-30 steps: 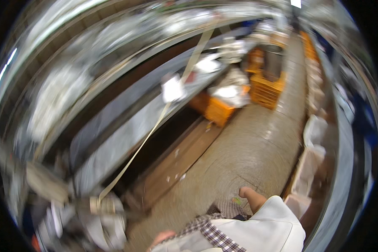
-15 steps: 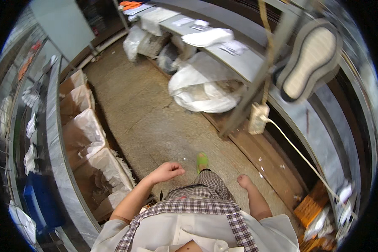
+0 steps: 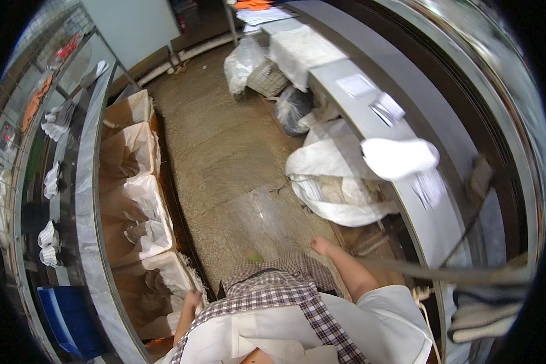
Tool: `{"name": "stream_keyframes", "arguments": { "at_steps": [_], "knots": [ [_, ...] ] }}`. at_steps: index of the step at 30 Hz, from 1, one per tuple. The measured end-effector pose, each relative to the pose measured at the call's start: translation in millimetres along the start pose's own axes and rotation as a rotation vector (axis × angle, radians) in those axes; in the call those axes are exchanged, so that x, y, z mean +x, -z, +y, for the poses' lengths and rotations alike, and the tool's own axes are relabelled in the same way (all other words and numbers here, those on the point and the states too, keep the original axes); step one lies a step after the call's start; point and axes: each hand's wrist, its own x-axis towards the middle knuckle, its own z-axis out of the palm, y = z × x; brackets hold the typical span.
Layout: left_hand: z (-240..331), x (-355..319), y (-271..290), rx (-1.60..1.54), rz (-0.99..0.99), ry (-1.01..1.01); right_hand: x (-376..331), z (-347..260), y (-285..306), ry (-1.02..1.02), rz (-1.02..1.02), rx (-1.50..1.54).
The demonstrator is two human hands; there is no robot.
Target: The person repeatedly picks up white fabric pieces from yellow plastic baskets, unfolds them, and folds them by hand. The folded items are placed back into the baskets or onto a nearby table. The person also walks through the room and briefly operates a machine control lever.
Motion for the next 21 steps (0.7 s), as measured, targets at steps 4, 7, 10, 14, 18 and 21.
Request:
{"name": "stream_keyframes", "arguments": {
  "at_steps": [4, 7, 10, 14, 18, 21],
  "knots": [
    [-62.0, 19.9, 2.6, -0.441, -0.147, 0.330, 141.9, -48.3, 57.7, -0.051, -0.059, -0.146],
    [-48.3, 67.6, 33.5, -0.459, -0.231, 0.464, 224.4, -82.8, 87.5, -0.138, 0.041, -0.226],
    [6.5, 168.2, 94.4, -0.414, -0.254, 0.332, 288.5, -123.4, 118.3, -0.172, -0.081, -0.221],
    [131.0, 341.2, 205.3, -0.296, -0.108, -0.074, 377.2, -184.6, 163.7, -0.101, -0.111, -0.096],
    [287.1, 502.5, 331.3, -0.309, 0.041, -0.312, 472.5, -222.6, 197.6, -0.291, 0.038, 0.478],
    [391.5, 590.2, 408.2, -0.080, 0.112, -0.492, 550.2, -220.7, 222.6, -0.261, -0.275, 0.125]
  ]
}}
